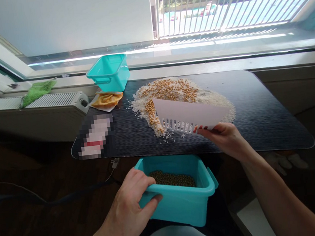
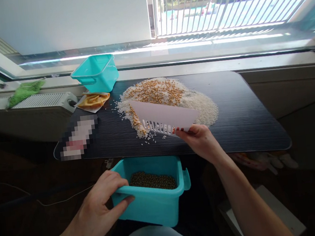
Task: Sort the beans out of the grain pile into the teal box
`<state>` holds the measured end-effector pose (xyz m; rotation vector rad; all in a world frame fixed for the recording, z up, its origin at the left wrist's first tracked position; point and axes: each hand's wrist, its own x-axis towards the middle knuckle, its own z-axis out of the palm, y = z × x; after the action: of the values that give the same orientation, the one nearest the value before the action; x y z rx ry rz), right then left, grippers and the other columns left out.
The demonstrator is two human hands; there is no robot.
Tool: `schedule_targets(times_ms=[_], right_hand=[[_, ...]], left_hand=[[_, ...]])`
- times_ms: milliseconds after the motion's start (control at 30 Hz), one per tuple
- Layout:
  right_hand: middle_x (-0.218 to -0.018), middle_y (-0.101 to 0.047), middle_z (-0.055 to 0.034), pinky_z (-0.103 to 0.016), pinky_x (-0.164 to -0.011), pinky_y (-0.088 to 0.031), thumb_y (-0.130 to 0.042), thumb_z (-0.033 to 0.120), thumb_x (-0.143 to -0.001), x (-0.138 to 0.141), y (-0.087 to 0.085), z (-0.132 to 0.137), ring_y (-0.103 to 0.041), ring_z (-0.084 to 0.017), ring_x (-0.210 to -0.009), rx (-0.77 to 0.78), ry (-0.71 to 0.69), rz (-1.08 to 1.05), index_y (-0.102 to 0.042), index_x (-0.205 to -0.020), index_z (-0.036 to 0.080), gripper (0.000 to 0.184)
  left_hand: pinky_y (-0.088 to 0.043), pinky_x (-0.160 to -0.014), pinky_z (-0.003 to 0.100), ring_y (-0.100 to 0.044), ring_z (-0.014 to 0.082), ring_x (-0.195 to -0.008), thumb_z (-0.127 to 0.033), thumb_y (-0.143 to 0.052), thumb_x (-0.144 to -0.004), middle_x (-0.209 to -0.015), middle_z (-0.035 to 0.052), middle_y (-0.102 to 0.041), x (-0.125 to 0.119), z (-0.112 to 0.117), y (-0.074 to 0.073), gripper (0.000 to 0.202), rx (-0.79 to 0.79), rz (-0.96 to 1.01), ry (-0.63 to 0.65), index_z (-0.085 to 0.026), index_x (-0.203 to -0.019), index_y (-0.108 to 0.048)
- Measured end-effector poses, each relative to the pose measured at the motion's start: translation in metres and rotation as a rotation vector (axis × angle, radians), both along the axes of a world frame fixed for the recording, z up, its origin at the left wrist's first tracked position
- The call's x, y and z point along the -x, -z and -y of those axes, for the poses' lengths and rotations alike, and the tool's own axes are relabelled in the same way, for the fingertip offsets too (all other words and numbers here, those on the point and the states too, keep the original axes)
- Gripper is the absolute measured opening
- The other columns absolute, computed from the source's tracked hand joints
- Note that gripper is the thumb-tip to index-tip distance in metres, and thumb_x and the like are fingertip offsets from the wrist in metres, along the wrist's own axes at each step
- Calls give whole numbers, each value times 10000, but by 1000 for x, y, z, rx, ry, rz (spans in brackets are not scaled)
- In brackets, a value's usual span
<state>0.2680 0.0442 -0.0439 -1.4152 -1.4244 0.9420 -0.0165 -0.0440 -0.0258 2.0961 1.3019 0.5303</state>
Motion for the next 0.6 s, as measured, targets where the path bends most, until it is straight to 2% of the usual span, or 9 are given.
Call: schedule_targets(times_ms=[133, 300, 467, 600], right_hand=[[-790, -750, -31, -334, -695, -540, -689, 408, -708, 4, 5, -2, -688, -244, -759, 24, -44, 51, -752, -755, 192, 230], [-806, -754, -32, -318, -677, -540, -683, 406, -717, 4, 2, 2, -692, -243, -754, 66, -104, 76, -755, -774, 186, 239], [-805, -755, -40, -341, -716, -548, -705, 431, -692, -3, -2, 6, -695, -253, -771, 44, -73, 46, -759, -780, 190, 263], [-820, -756, -47, -335, -690, -553, -712, 420, -686, -7, 0, 11, -697, -255, -756, 75, -85, 53, -762, -796, 182, 266]], left_hand=[[-469, -750, 353, -483, 206, -878, -106, -532, -815, -825, 28, -535, 0, 0, -1, 96, 11, 11, 1, -198, -843, -538], [-459, -748, 352, -472, 204, -879, -97, -541, -814, -837, 25, -523, 0, 0, -1, 105, 33, 15, 1, -195, -853, -535], [-454, -757, 349, -469, 202, -887, -103, -547, -817, -835, 18, -526, 0, 0, 0, 100, 22, 21, 2, -196, -851, -530], [-451, -750, 344, -470, 199, -878, -108, -542, -823, -828, 16, -532, -1, 0, 1, 94, -3, 31, 2, -194, -857, -527]])
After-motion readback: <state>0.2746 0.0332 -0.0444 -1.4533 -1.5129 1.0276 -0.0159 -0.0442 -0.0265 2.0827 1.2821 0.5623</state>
